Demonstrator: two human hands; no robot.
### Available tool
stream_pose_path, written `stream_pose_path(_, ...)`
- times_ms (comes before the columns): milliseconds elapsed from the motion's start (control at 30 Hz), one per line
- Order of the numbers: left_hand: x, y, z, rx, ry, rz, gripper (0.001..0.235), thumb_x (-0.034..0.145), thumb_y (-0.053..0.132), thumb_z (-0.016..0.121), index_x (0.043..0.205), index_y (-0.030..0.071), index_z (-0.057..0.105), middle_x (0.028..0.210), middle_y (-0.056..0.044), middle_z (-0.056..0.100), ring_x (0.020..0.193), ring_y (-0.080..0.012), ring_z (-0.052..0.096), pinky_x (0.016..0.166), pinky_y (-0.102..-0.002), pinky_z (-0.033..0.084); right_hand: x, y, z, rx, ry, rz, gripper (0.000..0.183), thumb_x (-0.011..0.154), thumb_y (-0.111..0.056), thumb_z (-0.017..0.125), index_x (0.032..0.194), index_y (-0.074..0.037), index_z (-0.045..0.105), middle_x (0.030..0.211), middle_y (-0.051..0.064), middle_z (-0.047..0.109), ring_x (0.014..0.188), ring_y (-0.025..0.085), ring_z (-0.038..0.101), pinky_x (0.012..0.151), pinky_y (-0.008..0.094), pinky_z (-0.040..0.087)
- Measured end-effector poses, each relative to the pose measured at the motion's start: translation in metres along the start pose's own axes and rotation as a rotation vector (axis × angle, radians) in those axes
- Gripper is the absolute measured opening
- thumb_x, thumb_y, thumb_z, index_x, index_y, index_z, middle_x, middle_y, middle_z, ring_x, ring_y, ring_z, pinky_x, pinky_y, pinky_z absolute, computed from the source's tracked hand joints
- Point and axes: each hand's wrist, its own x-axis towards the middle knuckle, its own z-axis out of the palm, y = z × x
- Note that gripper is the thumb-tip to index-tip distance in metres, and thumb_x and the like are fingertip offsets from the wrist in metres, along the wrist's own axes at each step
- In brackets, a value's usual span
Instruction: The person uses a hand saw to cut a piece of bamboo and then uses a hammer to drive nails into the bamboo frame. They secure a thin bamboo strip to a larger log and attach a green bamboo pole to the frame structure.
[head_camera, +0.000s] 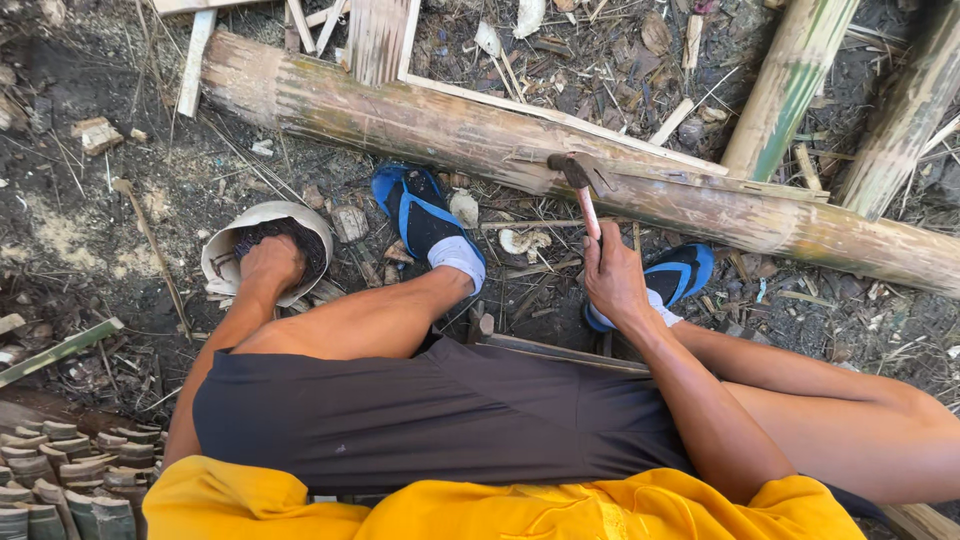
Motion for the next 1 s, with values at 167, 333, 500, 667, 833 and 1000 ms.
stream_pose_path(167,-0.019,-0.009,-0.043,0.148,0.004,0.202,0.039,0.086,0.027,0.07,0.117,0.004,0.065,0.115,-0.025,0.071,0.108,-0.0433,0.069,0.095,-0.051,0.054,-0.006,0.001,-0.006,0.037,0.024,0.012,0.016,0.107,-0.016,0.055,0.115,-0.003,0.049,0.074,0.028,0.062,0.069,0.053,0.062,0.059,0.059,0.044)
stream_pose_path(333,-0.041,0.019,-0.143,-0.043,-0.108,0.427,0.018,0.099,0.012,0.055,0.109,-0.001,0.062,0.091,-0.022,0.079,0.081,-0.0289,0.08,0.076,-0.043,0.061,-0.007,0.006,-0.012,0.051,0.055,0.042,0.02,0.106,-0.019,0.055,0.12,-0.004,0.051,0.078,0.029,0.064,0.073,0.055,0.062,0.06,0.06,0.044)
stream_pose_path(500,-0.085,0.165,-0.219,0.152,0.196,0.69,0.023,0.097,0.012,0.061,0.117,0.009,0.072,0.097,-0.02,0.073,0.085,-0.0336,0.069,0.077,-0.048,0.055,-0.003,0.004,-0.01,0.049,0.06,-0.021,0.02,0.108,-0.019,0.054,0.121,-0.005,0.051,0.081,0.029,0.065,0.074,0.054,0.063,0.063,0.061,0.045)
stream_pose_path(667,-0.089,0.315,-0.147,-0.347,0.277,0.996,0.015,0.102,0.018,0.063,0.113,0.01,0.068,0.097,-0.01,0.073,0.085,-0.023,0.071,0.08,-0.039,0.058,0.001,-0.002,0.0,-0.014,0.016,0.017,0.021,0.107,-0.022,0.053,0.12,-0.006,0.047,0.08,0.029,0.066,0.074,0.054,0.063,0.063,0.063,0.044)
stream_pose_path(833,-0.076,0.36,-0.073,-0.832,0.569,1.069,0.012,0.093,0.002,0.067,0.106,0.003,0.067,0.103,-0.015,0.068,0.097,-0.0307,0.069,0.086,-0.04,0.055,0.004,0.005,0.002,-0.025,-0.013,0.029,0.021,0.108,-0.024,0.052,0.116,-0.006,0.045,0.082,0.029,0.066,0.075,0.055,0.062,0.063,0.064,0.043)
stream_pose_path(1000,-0.067,0.36,-0.052,-0.917,0.589,1.048,0.014,0.093,-0.006,0.064,0.104,0.002,0.064,0.105,-0.013,0.061,0.096,-0.0302,0.067,0.085,-0.038,0.054,0.004,0.008,0.002,0.003,-0.001,-0.009,0.02,0.108,-0.023,0.052,0.115,-0.005,0.045,0.084,0.03,0.066,0.076,0.055,0.062,0.062,0.063,0.043)
